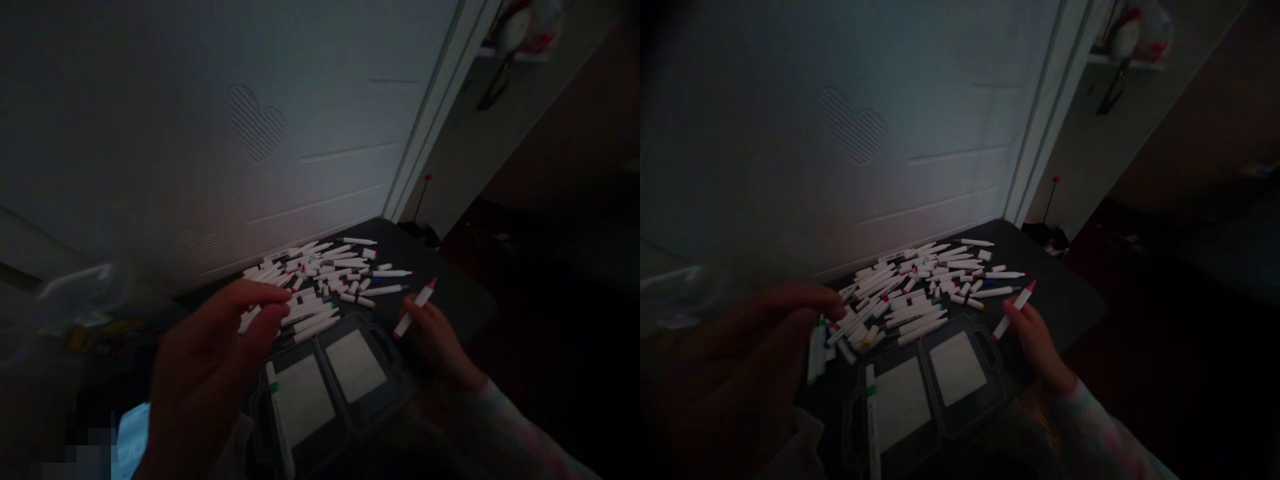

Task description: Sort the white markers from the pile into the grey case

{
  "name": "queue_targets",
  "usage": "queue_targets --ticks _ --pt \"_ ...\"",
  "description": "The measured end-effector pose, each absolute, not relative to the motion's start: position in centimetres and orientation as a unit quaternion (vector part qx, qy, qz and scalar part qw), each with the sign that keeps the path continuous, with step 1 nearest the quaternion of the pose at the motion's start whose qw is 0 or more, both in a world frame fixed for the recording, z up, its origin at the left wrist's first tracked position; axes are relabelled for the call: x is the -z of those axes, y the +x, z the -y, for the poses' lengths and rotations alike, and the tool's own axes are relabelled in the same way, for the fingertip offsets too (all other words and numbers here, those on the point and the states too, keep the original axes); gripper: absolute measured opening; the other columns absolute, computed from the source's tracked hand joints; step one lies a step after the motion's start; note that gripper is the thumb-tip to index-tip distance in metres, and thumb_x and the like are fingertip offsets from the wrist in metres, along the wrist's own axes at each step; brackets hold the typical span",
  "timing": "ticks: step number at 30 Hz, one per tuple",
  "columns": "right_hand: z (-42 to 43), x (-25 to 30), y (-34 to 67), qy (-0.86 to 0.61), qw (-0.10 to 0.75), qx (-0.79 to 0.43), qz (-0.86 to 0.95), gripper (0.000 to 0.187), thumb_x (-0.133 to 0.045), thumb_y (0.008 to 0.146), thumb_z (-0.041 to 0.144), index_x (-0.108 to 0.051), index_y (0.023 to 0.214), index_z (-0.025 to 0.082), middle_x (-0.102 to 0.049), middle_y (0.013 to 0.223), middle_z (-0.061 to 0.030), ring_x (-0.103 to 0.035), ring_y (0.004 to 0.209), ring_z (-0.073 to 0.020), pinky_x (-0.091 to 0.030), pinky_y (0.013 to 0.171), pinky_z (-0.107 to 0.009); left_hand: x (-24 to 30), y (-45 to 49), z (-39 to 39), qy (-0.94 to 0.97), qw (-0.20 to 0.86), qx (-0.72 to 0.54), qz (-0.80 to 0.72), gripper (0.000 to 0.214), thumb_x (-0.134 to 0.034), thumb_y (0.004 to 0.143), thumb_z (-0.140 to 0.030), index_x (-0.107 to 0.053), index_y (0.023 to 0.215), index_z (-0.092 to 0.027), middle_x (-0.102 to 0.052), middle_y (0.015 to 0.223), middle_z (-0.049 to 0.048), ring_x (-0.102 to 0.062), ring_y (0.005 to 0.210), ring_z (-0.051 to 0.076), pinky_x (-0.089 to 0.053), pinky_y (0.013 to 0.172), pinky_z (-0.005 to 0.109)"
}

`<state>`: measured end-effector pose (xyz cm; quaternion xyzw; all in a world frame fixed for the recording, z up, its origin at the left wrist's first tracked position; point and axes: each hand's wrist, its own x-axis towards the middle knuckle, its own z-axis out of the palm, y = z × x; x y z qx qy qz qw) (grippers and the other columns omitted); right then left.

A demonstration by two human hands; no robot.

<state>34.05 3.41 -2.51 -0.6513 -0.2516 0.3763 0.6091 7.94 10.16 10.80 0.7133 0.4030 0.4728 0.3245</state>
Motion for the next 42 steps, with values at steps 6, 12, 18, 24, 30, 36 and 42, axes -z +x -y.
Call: queue_targets --ticks 6,12,18,24,30,36,42 --pt "-3.3 4.1 33.4 -0.652 0.607 -0.385 0.239 0.031 -0.059 0.068 0.048 -0.051 0.068 0.018 -0.041 0.050 0.0055 -0.038 0.047 -0.0094 -0.031 0.045 -0.023 -9.7 11.7 -10.8 0.814 0.363 -0.301 -0.340 0.014 -0.051 0.078 -0.032 -0.062 0.084 -0.025 -0.065 0.083 -0.0009 -0.059 0.078 0.015 -0.048 0.068 0.026" --pt "-5.8 0.8 33.7 -0.610 0.576 -0.354 0.413 0.022 -0.058 0.071 0.039 -0.054 0.070 0.017 -0.052 0.063 0.0019 -0.048 0.059 -0.0115 -0.039 0.057 -0.025 -5.8 13.5 -11.4 0.896 0.339 -0.126 -0.259 0.025 -0.048 0.080 -0.037 -0.059 0.098 -0.024 -0.065 0.095 0.0026 -0.060 0.087 0.018 -0.048 0.077 0.032" --pt "-11.5 -0.2 36.0 -0.604 0.625 -0.248 0.428 0.027 -0.050 0.072 0.044 -0.047 0.064 0.019 -0.045 0.056 0.0032 -0.043 0.054 -0.0112 -0.037 0.053 -0.024 -5.5 13.4 -11.3 0.908 0.299 -0.116 -0.270 0.024 -0.049 0.080 -0.035 -0.059 0.098 -0.023 -0.065 0.096 0.0043 -0.060 0.089 0.019 -0.049 0.078 0.033" --pt "-16.9 0.3 34.2 -0.591 0.632 -0.225 0.448 0.027 -0.047 0.073 0.044 -0.045 0.061 0.019 -0.044 0.057 0.0031 -0.040 0.056 -0.0115 -0.035 0.055 -0.025 -6.7 11.7 -11.3 0.896 0.267 -0.160 -0.316 0.021 -0.049 0.079 -0.035 -0.061 0.092 -0.022 -0.067 0.087 0.0049 -0.062 0.079 0.018 -0.051 0.069 0.030" --pt "-16.1 1.9 32.5 -0.581 0.603 -0.258 0.482 0.025 -0.048 0.074 0.041 -0.050 0.068 0.018 -0.050 0.061 0.0016 -0.046 0.060 -0.0131 -0.036 0.058 -0.026 -5.3 7.6 -12.4 0.810 0.179 -0.276 -0.485 0.027 -0.050 0.077 -0.040 -0.060 0.092 -0.020 -0.065 0.084 0.0039 -0.060 0.075 0.017 -0.049 0.066 0.029" --pt "-14.6 2.1 31.9 -0.593 0.554 -0.262 0.522 0.024 -0.048 0.077 0.040 -0.052 0.068 0.018 -0.053 0.060 0.0004 -0.048 0.056 -0.0137 -0.036 0.054 -0.026 -1.2 4.4 -13.0 0.824 0.075 -0.258 -0.498 0.025 -0.054 0.076 -0.033 -0.058 0.096 -0.019 -0.062 0.093 0.0063 -0.056 0.088 0.020 -0.046 0.078 0.035" --pt "-13.7 1.9 31.0 -0.591 0.490 -0.196 0.611 0.024 -0.047 0.079 0.037 -0.048 0.062 0.019 -0.054 0.057 -0.0004 -0.050 0.057 -0.0143 -0.036 0.055 -0.026 1.1 4.4 -13.1 0.885 0.032 -0.160 -0.437 0.028 -0.055 0.075 -0.028 -0.057 0.102 -0.019 -0.061 0.097 0.0074 -0.052 0.096 0.023 -0.041 0.088 0.043"
